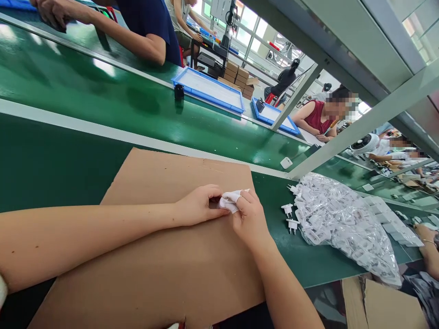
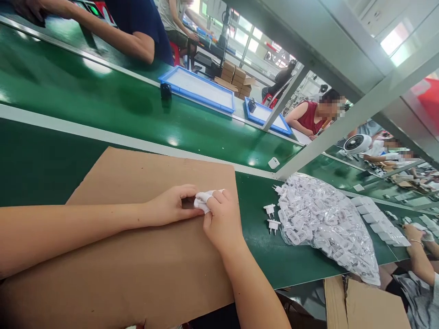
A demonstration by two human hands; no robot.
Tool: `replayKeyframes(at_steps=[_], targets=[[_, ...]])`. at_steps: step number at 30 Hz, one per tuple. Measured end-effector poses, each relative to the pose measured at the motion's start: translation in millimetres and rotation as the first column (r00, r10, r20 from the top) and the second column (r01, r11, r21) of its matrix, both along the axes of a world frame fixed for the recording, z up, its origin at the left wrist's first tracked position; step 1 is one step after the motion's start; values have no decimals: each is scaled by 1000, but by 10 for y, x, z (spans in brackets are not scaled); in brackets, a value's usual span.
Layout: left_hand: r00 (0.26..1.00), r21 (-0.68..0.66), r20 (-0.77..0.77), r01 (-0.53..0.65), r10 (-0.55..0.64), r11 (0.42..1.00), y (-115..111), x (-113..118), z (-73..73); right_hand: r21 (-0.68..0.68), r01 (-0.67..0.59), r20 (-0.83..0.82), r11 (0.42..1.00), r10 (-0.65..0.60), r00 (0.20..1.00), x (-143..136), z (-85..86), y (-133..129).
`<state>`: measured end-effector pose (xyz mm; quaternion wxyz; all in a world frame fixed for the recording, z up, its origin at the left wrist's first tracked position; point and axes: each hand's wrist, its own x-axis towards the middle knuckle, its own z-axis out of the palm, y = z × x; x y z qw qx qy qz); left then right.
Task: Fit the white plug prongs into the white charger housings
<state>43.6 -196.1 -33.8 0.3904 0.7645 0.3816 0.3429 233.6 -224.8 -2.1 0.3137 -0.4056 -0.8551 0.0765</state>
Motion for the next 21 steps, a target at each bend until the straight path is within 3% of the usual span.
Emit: replayKeyframes(at_steps=[9, 13, 16, 18, 20, 21], targets=[[1000, -39, -6, -2, 2, 999, 3, -12, 17, 9, 114, 86, 993, -115, 990, -30, 48, 24], [1000, -63, -18, 5, -6, 998, -49, 3, 74, -42, 104, -40, 994, -106, 994, 8, -40, 2], [999, -156, -47, -30, 23, 987, -22, 21, 121, -102, 260, -146, 960, -273, 951, 179, -30, 65], [995, -192, -62, -89, 78, 977, 94, 20, 157, -99, 509, -62, 855, -516, 854, 384, 43, 129], [982, -174, -85, -180, 167, 968, 306, -7, 198, -78, 780, 171, 621, -762, 625, 623, 136, 182], [970, -156, -106, -232, 217, 960, 442, -32, 218, -67, 869, 298, 490, -822, 486, 736, 178, 199]])
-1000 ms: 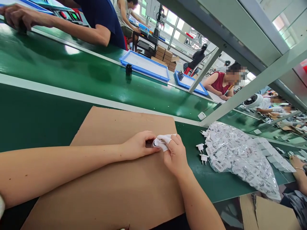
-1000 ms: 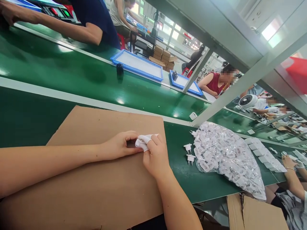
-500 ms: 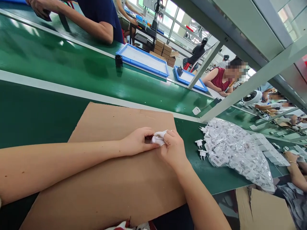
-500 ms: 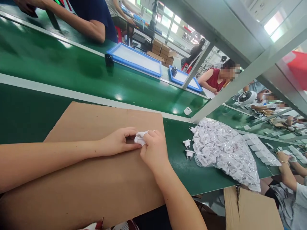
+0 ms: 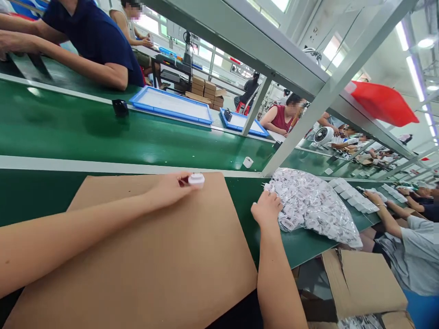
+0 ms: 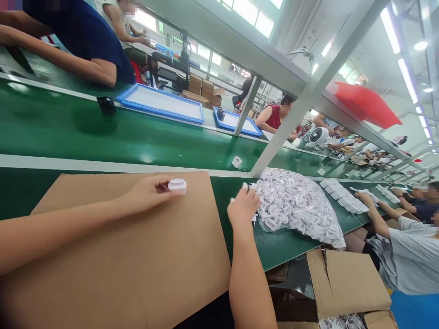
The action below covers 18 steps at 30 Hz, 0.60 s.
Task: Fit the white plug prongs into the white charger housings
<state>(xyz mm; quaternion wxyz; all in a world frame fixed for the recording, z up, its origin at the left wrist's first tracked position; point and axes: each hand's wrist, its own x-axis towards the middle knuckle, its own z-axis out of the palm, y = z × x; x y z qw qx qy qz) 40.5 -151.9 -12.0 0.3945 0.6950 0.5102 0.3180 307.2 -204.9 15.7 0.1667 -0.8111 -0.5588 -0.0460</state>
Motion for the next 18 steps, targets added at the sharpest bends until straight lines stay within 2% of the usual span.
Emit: replayKeyframes(at_steps=[1, 3, 6, 9, 11, 13, 14, 15, 16, 17, 18], targets=[[998, 20, -34, -55, 55, 998, 151, -31, 18, -103, 114, 60, 988, -108, 992, 98, 35, 11], [976, 69, -112, -178, 185, 982, 472, -108, 40, -250, 199, 108, 948, -177, 978, 234, 80, 17], [908, 153, -204, -339, 365, 928, 913, -227, 27, -311, 124, 81, 942, -104, 991, 273, 83, 17], [858, 167, -264, -409, 440, 897, 1205, -306, -16, -272, 18, 49, 962, -5, 999, 182, 27, 41], [838, 161, -294, -431, 460, 888, 1282, -316, -26, -234, -74, 26, 970, 83, 996, 99, -28, 71], [780, 223, -309, -497, 545, 838, 1269, -274, -2, -189, -177, -15, 966, 177, 984, 29, -88, 106], [726, 289, -305, -547, 617, 786, 1241, -231, 21, -166, -224, -42, 960, 221, 974, 3, -118, 124], [652, 418, -259, -589, 712, 691, 1210, -173, 47, -142, -268, -68, 953, 260, 963, -15, -148, 145], [647, 523, -232, -547, 727, 654, 1184, -100, 74, -117, -301, -88, 946, 292, 952, -26, -179, 167], [677, 583, -228, -481, 699, 655, 1170, -16, 98, -108, -325, -101, 940, 315, 944, -30, -211, 191], [726, 606, -251, -398, 640, 689, 1170, 77, 118, -105, -328, -107, 939, 317, 942, -31, -242, 215]])
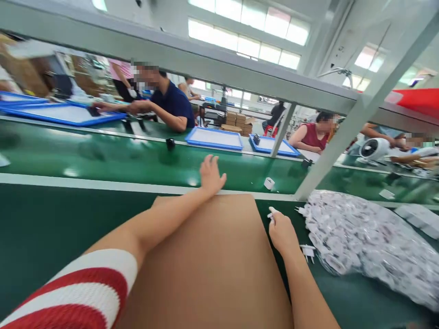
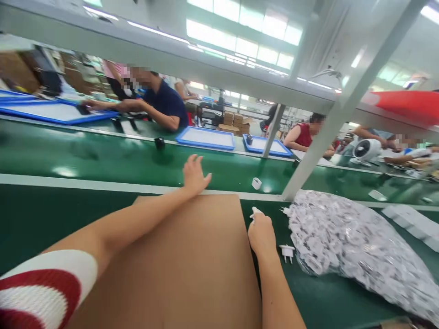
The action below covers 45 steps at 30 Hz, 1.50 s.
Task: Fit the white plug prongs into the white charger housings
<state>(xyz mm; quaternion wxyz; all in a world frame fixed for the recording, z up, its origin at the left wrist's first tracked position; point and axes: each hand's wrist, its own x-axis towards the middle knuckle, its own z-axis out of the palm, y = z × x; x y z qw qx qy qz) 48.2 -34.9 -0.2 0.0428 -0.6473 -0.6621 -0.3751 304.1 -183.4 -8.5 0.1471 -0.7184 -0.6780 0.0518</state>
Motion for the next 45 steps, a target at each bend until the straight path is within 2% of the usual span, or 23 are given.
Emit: replayKeyframes(at_steps=[1, 2, 5, 8, 11, 15, 17, 21, 24, 27, 31, 35, 37, 38, 40, 42, 44, 45], targets=[[990, -41, -58, 124, -126, 991, 15, 102, 17, 7, -5, -3, 1000, 5, 1000, 2, -30, 22], [973, -69, -104, 199, -206, 977, 41, 211, 30, 21, -16, -8, 1000, 16, 1000, 6, -59, 39], [908, -172, -190, 345, -374, 923, 164, 569, 56, 111, -44, -47, 993, 50, 998, 20, -134, 57], [802, -323, -235, 469, -549, 822, 294, 924, 75, 130, -7, -93, 992, 19, 995, 35, -177, 35], [706, -455, -244, 522, -665, 721, 398, 1183, 103, 53, 6, -103, 999, -1, 995, 49, -161, 0], [657, -573, -213, 515, -723, 637, 484, 1308, 158, 3, 4, -118, 1000, -3, 993, 39, -87, -32], [665, -595, -196, 504, -721, 626, 495, 1290, 193, 16, -30, -87, 999, 31, 996, 21, -62, -34], [709, -555, -167, 507, -685, 660, 377, 1138, 285, 87, -54, -101, 995, 63, 993, -13, -29, -39], [725, -468, -125, 558, -677, 685, 94, 927, 346, 147, -53, -211, 988, 84, 974, -34, 33, -106], [729, -393, -56, 612, -682, 686, -338, 631, 343, 122, -146, -283, 982, 175, 943, -91, 127, -258], [731, -352, 88, 659, -677, 665, -931, 199, 196, -14, -265, -228, 964, 255, 940, -251, 190, -446], [708, -310, 305, 706, -637, 636, -1332, -38, -22, 13, -379, -120, 925, 378, 918, -359, 111, -458], [682, -301, 432, 726, -590, 619, -1432, -67, -121, 63, -395, -195, 916, 400, 896, -361, 64, -408], [657, -296, 509, 740, -555, 604, -1459, -68, -164, 85, -373, -285, 924, 381, 879, -352, 49, -376], [599, -279, 634, 767, -489, 578, -1485, -59, -230, 81, -270, -546, 960, 269, 794, -325, 44, -313], [571, -265, 669, 782, -476, 565, -1497, -46, -268, 30, -167, -789, 986, 126, 602, -299, 64, -266], [563, -245, 647, 792, -514, 559, -1512, -34, -281, -21, -145, -913, 989, 40, 406, -288, 92, -243], [556, -236, 633, 801, -539, 550, -1521, -28, -281, -35, -162, -940, 986, 22, 340, -293, 104, -239]])
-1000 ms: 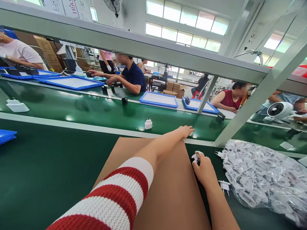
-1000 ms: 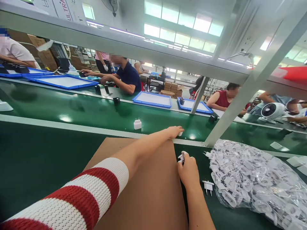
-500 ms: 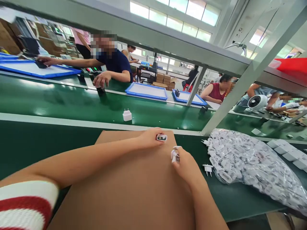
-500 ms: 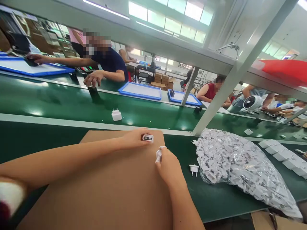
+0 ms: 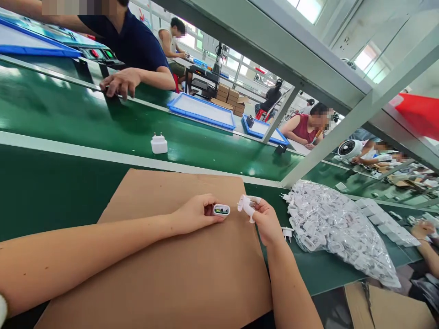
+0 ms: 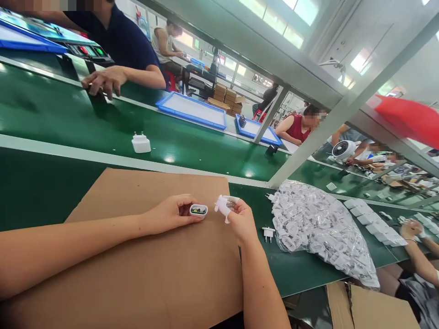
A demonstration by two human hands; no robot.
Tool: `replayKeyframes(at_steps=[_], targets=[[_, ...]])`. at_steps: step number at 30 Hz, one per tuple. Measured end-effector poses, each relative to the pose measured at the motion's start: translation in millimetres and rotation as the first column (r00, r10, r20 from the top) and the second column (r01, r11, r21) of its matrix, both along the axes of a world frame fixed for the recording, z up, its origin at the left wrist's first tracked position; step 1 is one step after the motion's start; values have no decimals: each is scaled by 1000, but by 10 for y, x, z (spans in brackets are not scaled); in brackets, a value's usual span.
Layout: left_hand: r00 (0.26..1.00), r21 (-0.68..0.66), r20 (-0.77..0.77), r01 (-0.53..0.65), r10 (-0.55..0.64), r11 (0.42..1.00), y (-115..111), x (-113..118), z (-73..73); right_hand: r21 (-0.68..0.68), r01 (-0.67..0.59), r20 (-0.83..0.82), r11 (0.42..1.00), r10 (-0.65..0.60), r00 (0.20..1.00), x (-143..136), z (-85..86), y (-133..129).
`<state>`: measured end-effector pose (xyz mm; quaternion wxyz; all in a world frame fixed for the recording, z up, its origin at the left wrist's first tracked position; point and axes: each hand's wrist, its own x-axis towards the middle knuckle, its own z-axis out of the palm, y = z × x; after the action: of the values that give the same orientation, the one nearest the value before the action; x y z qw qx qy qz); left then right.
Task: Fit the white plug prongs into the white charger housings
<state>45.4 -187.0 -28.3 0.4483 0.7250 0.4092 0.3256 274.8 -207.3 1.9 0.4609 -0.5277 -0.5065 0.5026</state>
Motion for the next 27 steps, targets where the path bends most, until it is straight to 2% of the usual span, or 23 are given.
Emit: replayKeyframes(at_steps=[2, 5, 7, 9, 11, 13, 16, 18, 24, 27], targets=[[999, 24, -10, 34, -33, 999, -18, 10, 8, -22, -38, -70, 999, 36, 997, -36, 14, -7], [996, 14, -36, 76, -76, 997, -27, 21, 26, 20, -32, -20, 999, 32, 999, -148, 13, -49], [994, 15, -52, 95, -94, 995, -18, 23, 32, 128, 40, 71, 991, -50, 996, -236, 9, -100], [992, 34, -58, 115, -113, 993, -3, 21, 29, 273, 76, 180, 959, -128, 975, -304, 13, -163], [991, 60, -53, 128, -125, 990, 12, 18, 17, 407, -19, 336, 913, -130, 933, -338, 27, -222], [990, 77, -46, 139, -136, 987, 23, 15, 2, 480, -202, 537, 854, -103, 838, -347, 47, -262], [989, 86, -33, 145, -142, 986, 29, 13, -16, 508, -389, 734, 768, -150, 663, -350, 66, -277], [989, 88, -27, 149, -147, 985, 29, 13, -21, 513, -424, 766, 747, -176, 618, -359, 62, -270], [988, 94, -59, 149, -144, 984, 28, 4, -3, 564, -375, 708, 735, -198, 678, -359, 5, -249], [987, 101, -70, 150, -143, 984, 25, -1, 13, 556, -393, 722, 732, -192, 665, -349, -14, -244]])
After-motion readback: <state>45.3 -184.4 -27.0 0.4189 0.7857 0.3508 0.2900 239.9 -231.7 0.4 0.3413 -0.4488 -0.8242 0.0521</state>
